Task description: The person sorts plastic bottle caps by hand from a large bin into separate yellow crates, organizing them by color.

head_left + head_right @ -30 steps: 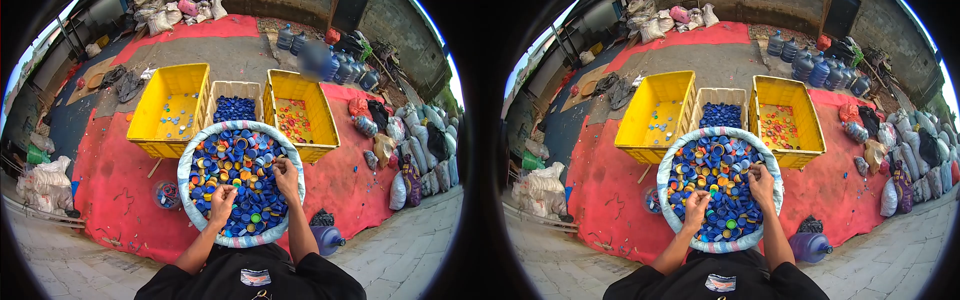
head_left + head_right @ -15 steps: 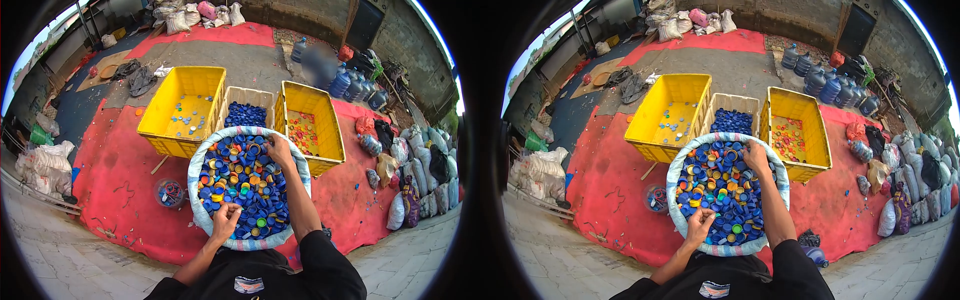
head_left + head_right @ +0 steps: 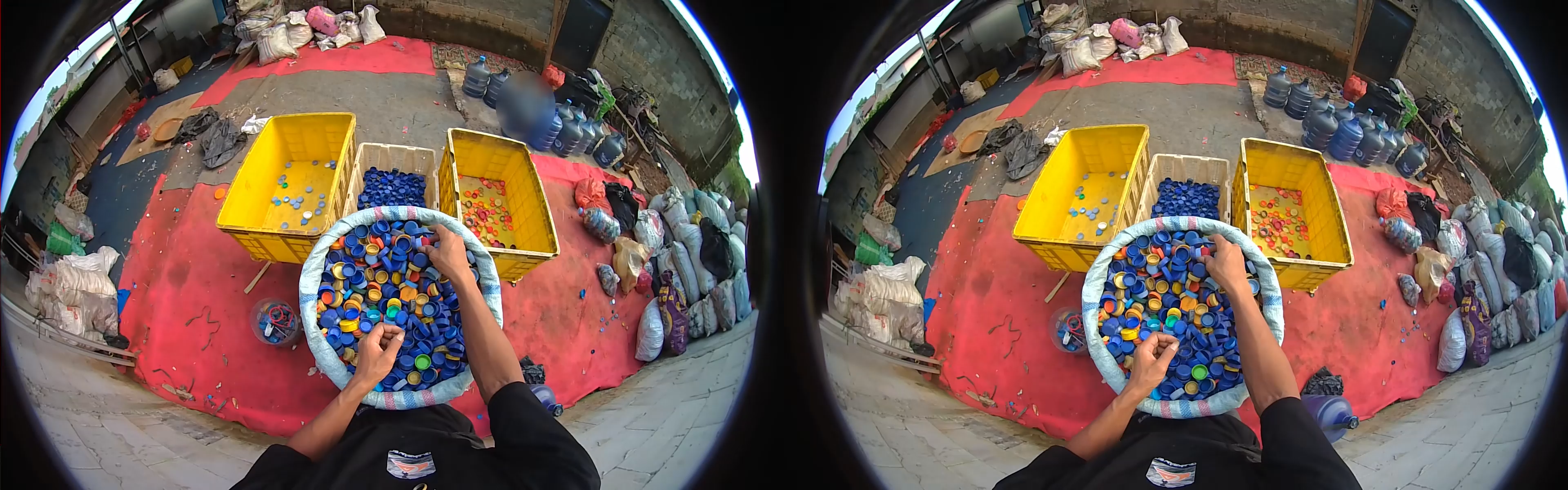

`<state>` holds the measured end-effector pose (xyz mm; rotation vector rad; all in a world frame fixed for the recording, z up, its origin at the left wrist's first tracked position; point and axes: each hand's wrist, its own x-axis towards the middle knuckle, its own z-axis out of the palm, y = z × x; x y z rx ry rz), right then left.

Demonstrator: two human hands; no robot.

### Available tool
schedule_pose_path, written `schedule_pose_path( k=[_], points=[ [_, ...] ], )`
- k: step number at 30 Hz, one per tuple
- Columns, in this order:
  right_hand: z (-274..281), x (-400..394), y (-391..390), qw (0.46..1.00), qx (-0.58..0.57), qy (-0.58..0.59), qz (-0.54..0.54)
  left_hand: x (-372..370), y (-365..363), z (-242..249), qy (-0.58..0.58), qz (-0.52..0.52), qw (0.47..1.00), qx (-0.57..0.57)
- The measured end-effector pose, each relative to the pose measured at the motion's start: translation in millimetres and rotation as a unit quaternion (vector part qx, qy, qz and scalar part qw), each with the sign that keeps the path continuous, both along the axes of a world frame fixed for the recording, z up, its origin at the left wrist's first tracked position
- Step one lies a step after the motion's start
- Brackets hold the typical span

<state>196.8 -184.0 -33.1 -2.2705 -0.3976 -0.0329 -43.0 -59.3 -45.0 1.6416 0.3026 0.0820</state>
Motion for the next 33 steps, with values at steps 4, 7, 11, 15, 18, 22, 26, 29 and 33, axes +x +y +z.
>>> schedule_pose_path(
  k=[4,7,11,15,18,22,26,29,33],
  points=[
    [-5.0,0.8,-3.5,1.000,0.028,-0.014,0.004,0.1,-6.5,-4.2,-0.016,0.000,1.000,0.002],
    [6.1,-5.0,-1.4,0.996,0.082,0.030,-0.022,-2.0,-6.7,-11.6,-0.017,0.002,1.000,-0.003],
    [10.2,-9.4,-4.8,0.966,0.234,0.094,-0.060,1.8,-1.2,-10.4,-0.016,0.015,1.000,0.016],
    [25.6,-22.7,-30.6,0.876,0.438,0.196,-0.055,27.6,8.5,5.7,-0.029,0.020,0.995,0.089],
    [22.9,-45.6,-52.5,0.767,0.594,0.240,-0.031,67.5,12.6,15.2,-0.095,0.021,0.977,0.187],
    [14.5,-88.7,-76.8,0.641,0.697,0.316,-0.054,138.2,16.1,18.5,-0.225,-0.026,0.906,0.357],
    [3.1,-124.6,-92.9,0.585,0.727,0.353,-0.064,198.2,13.5,21.2,-0.291,-0.097,0.829,0.468],
    [13.3,-144.7,-98.9,0.639,0.673,0.360,-0.097,221.7,9.5,20.6,-0.271,-0.181,0.799,0.505],
    [12.5,-155.1,-104.7,0.694,0.623,0.337,-0.128,234.7,3.6,15.2,-0.227,-0.229,0.765,0.558]
  ],
)
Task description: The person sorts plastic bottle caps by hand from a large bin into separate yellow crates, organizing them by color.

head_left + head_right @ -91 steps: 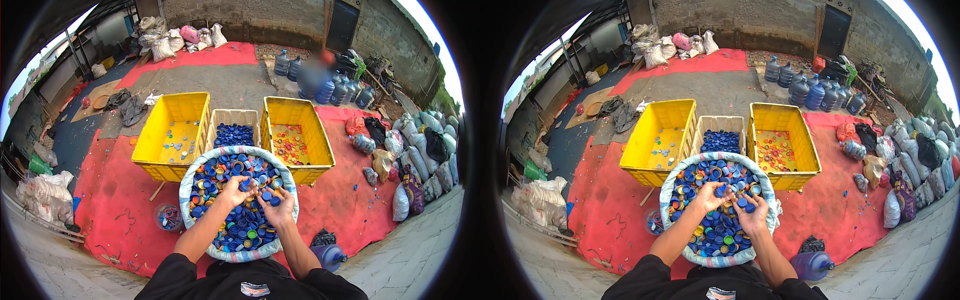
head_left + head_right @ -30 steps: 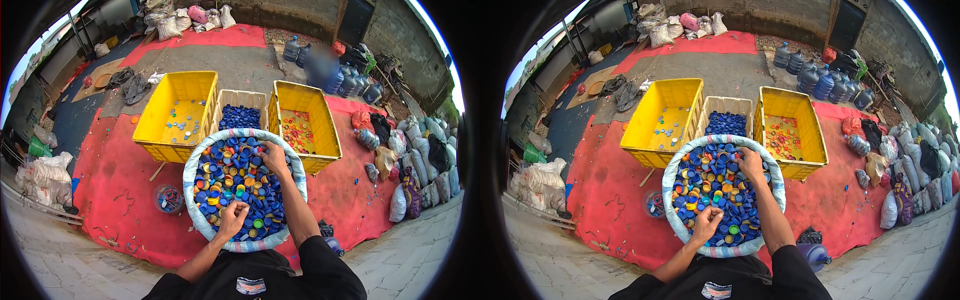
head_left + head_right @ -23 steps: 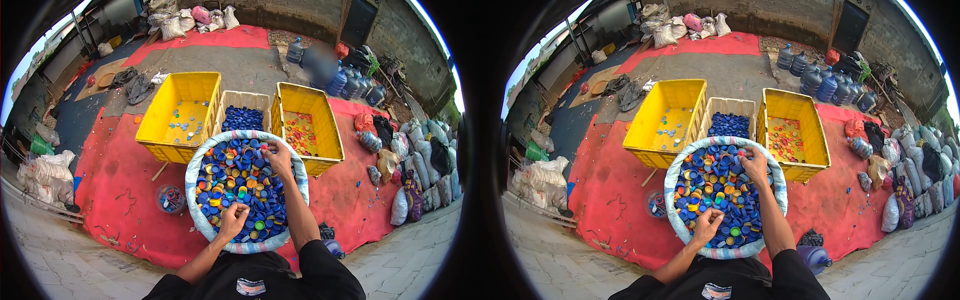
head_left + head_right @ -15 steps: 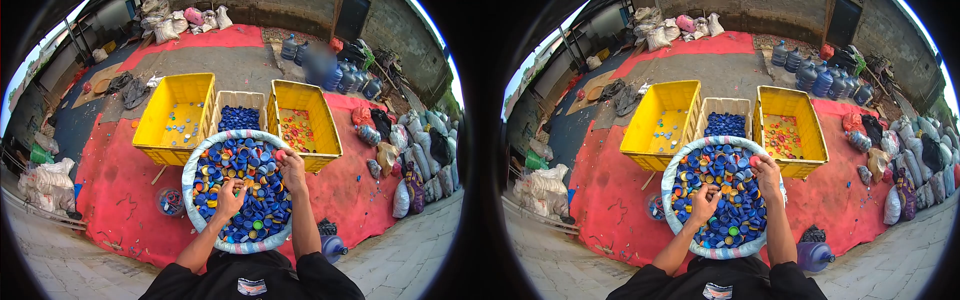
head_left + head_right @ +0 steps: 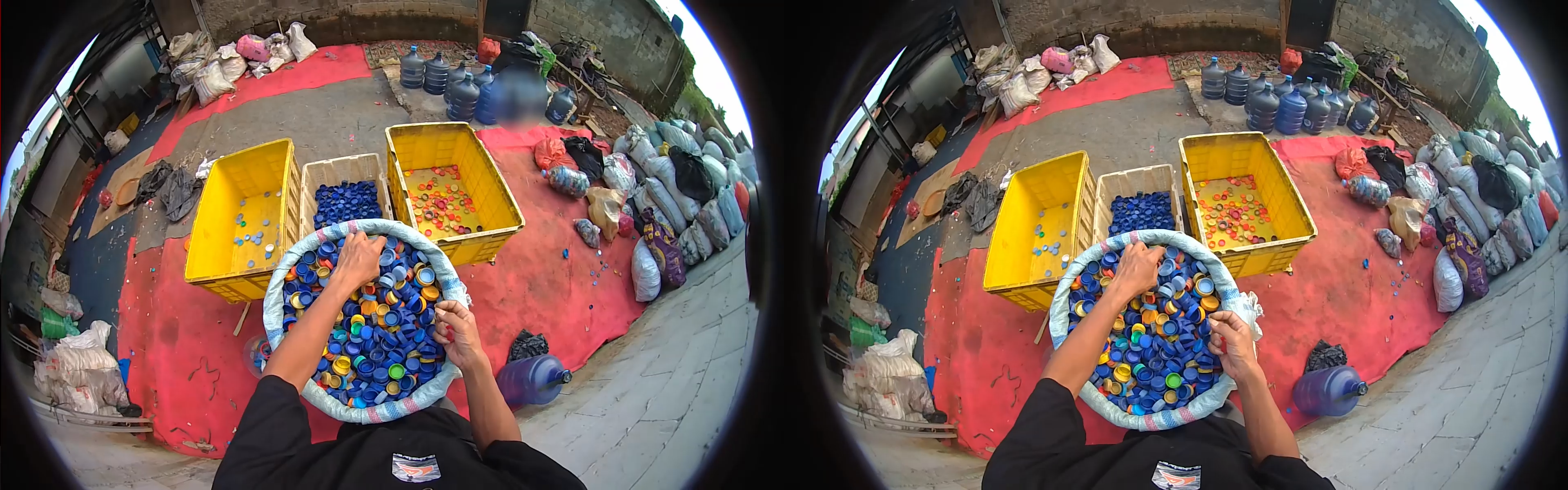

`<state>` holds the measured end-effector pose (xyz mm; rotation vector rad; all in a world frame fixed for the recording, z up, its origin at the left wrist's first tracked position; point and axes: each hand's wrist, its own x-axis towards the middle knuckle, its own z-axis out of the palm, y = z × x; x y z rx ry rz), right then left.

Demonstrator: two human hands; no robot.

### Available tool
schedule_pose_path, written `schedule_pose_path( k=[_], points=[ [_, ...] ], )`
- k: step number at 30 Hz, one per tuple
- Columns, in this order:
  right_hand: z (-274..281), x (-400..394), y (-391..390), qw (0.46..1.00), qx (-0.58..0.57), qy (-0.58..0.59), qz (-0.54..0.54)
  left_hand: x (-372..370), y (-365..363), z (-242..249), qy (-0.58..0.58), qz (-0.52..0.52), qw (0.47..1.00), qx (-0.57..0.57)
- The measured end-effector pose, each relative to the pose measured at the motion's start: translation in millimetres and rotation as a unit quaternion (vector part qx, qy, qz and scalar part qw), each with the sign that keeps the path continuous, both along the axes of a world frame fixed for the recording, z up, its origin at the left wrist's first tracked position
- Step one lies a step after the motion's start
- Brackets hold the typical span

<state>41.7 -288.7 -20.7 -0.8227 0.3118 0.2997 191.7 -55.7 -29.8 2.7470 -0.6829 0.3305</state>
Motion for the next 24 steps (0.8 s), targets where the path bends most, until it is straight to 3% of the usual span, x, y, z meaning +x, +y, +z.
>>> schedule_pose_path(
  k=[10,13,16,17,20,22,24],
  points=[
    [1.5,3.8,17.3,0.977,-0.203,-0.054,0.040,-4.9,12.7,3.3,0.012,0.030,0.999,-0.002],
    [4.5,16.2,29.8,0.933,-0.340,-0.105,0.055,-23.2,27.0,6.9,0.016,0.062,0.995,-0.079],
    [3.2,42.9,43.5,0.815,-0.533,-0.221,0.062,-46.6,39.3,8.3,0.066,0.113,0.963,-0.234],
    [11.9,54.1,50.5,0.792,-0.561,-0.233,0.067,-55.6,43.1,6.1,0.030,0.135,0.963,-0.232],
    [-3.7,103.6,67.9,0.679,-0.595,-0.427,0.052,-86.8,45.7,8.8,0.164,0.191,0.821,-0.513],
    [7.2,125.7,83.4,0.649,-0.630,-0.417,0.088,-107.8,53.4,3.7,0.259,0.214,0.665,-0.667],
    [11.0,137.8,96.5,0.612,-0.668,-0.404,0.124,-129.0,61.6,-0.3,0.319,0.174,0.506,-0.782]
  ],
)
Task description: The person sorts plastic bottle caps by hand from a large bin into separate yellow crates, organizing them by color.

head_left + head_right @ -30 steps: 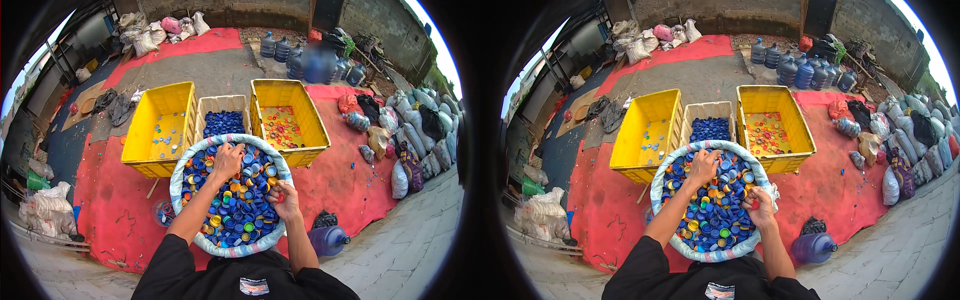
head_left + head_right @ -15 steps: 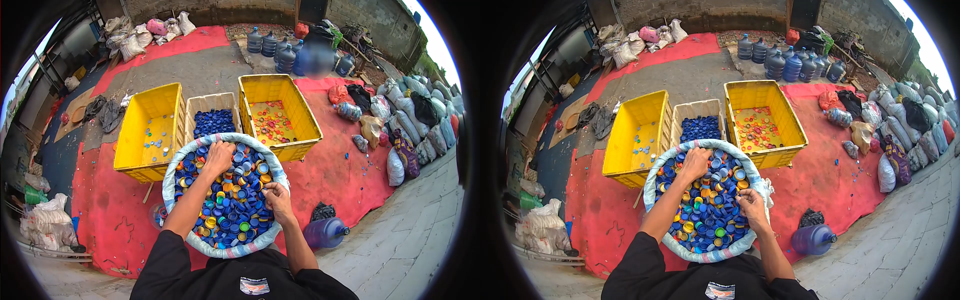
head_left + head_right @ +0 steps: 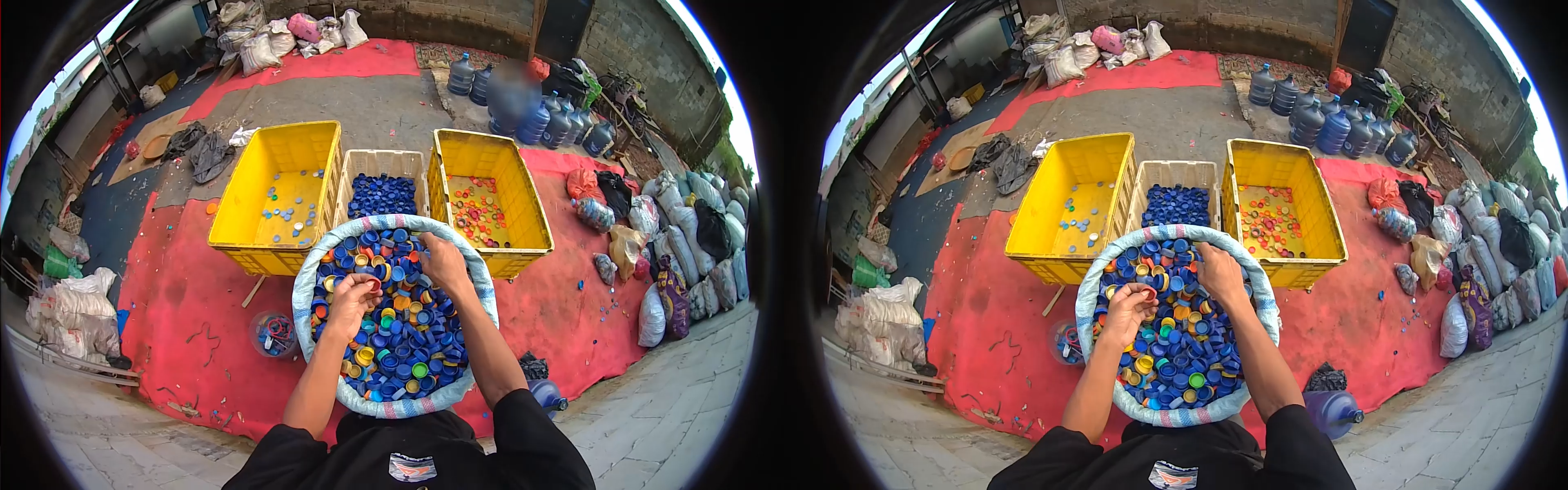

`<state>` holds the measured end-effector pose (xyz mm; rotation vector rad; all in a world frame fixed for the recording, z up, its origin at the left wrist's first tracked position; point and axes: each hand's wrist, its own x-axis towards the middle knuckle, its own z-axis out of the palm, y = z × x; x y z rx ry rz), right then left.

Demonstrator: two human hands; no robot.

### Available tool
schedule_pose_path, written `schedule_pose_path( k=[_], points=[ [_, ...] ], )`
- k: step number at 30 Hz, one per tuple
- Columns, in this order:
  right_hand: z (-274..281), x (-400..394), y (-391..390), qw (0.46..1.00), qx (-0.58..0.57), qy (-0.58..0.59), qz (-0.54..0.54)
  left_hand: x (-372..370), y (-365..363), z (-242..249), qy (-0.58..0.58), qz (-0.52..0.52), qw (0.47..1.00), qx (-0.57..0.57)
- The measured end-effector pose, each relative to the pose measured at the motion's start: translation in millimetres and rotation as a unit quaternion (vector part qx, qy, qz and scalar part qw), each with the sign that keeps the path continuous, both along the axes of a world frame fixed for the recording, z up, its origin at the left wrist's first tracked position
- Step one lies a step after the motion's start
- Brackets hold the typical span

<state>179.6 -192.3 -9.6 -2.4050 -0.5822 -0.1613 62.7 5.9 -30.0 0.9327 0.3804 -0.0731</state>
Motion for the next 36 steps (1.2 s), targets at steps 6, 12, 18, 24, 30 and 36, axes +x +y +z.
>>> schedule_pose_path(
  k=[6,12,18,24,30,36],
  points=[
    [-5.6,10.8,19.3,0.988,-0.145,0.023,-0.038,-36.7,9.2,-18.7,0.022,0.037,0.988,-0.148],
    [-22.2,15.0,24.3,0.988,-0.138,0.030,-0.064,-48.7,5.0,-20.3,0.009,0.053,0.981,-0.184],
    [-25.8,14.3,18.0,0.995,-0.065,0.050,-0.059,-45.0,0.5,-26.9,0.029,0.045,0.980,-0.191],
    [-26.2,10.4,-3.0,0.990,0.119,0.028,-0.067,-34.7,-19.6,-15.1,0.062,0.020,0.991,-0.118],
    [9.0,-29.1,-48.3,0.768,0.564,0.296,-0.069,-11.0,-47.4,-27.0,-0.011,-0.095,0.943,0.319],
    [-10.2,-88.8,-89.4,0.529,0.762,0.375,-0.001,6.0,-69.8,-26.4,-0.143,-0.151,0.728,0.653]
  ],
)
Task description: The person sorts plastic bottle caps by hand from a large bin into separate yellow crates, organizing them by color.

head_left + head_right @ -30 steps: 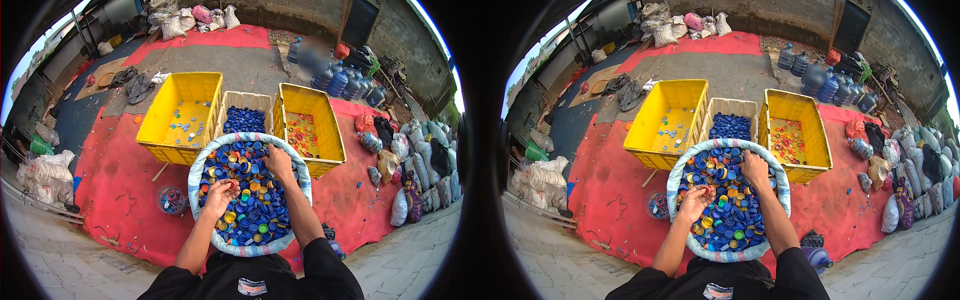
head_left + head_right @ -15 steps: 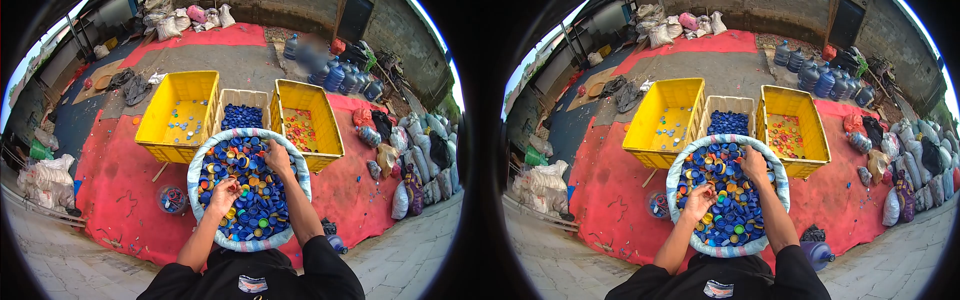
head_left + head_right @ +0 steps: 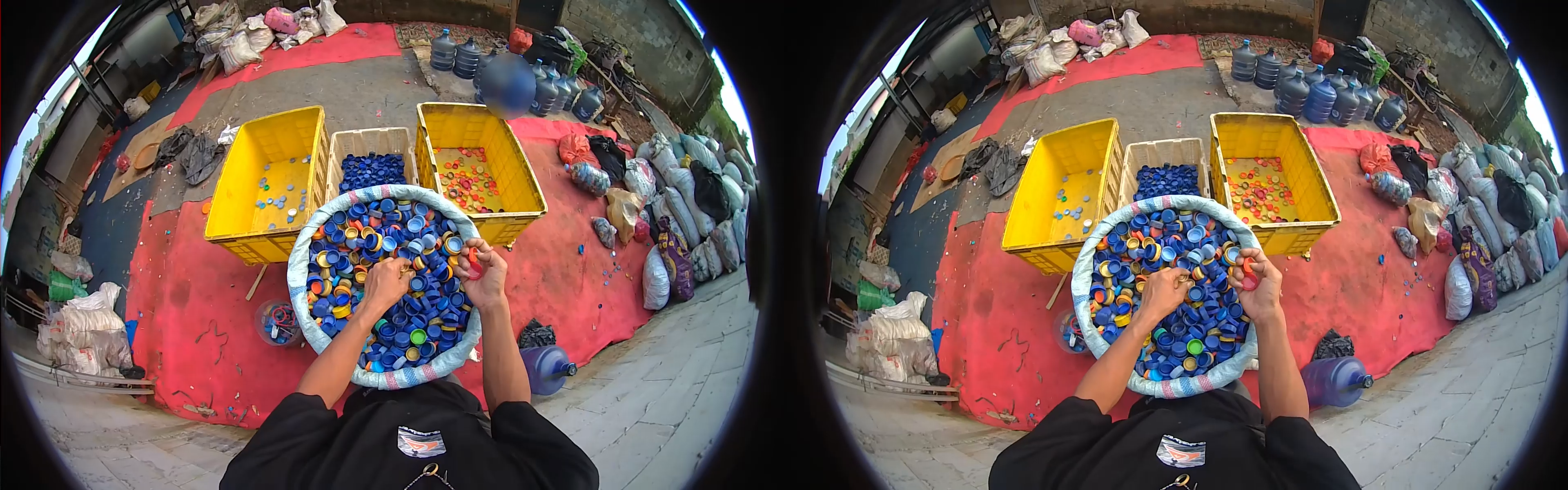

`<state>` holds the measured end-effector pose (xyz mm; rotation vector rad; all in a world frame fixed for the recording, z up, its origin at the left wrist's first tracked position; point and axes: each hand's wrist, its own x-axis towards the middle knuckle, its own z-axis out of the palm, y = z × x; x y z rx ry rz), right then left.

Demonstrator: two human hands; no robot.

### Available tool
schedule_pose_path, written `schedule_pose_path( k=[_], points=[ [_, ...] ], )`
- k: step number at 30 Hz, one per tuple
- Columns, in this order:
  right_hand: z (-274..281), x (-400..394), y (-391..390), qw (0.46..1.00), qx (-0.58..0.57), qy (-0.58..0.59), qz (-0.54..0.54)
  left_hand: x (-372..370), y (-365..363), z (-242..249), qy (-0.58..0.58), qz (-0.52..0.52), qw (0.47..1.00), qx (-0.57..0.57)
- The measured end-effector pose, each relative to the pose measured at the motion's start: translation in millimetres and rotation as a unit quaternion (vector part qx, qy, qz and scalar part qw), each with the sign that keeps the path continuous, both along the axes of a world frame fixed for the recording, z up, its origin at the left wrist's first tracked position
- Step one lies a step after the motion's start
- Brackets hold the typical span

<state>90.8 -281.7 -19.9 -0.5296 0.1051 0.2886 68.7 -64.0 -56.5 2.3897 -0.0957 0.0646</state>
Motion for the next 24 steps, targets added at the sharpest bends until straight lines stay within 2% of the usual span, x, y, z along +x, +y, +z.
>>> schedule_pose_path(
  k=[5,12,13,16,19,22,24],
  points=[
    [-15.3,-50.9,-14.4,0.998,0.040,0.054,-0.012,5.4,-8.5,4.4,-0.044,-0.015,0.998,0.032],
    [-22.0,-87.4,-17.8,0.997,-0.008,0.074,-0.011,21.7,-6.0,17.1,0.064,-0.084,0.993,0.056],
    [-18.1,-89.4,-16.3,0.997,-0.015,0.075,-0.010,22.6,-4.7,12.1,0.033,-0.089,0.994,0.048],
    [-18.2,-90.8,-13.5,0.997,-0.046,0.067,-0.007,25.7,-2.3,6.6,0.035,-0.106,0.993,0.035],
    [-17.5,-90.0,-11.7,0.996,-0.050,0.070,-0.004,20.7,-5.2,17.4,0.120,-0.074,0.990,-0.015],
    [-15.5,-89.3,-8.2,0.996,-0.057,0.075,0.002,17.7,-0.8,5.3,0.102,-0.071,0.990,-0.063],
    [-14.9,-90.5,-5.7,0.997,-0.043,0.066,0.016,14.9,0.9,3.0,0.114,-0.054,0.982,-0.139]
  ],
)
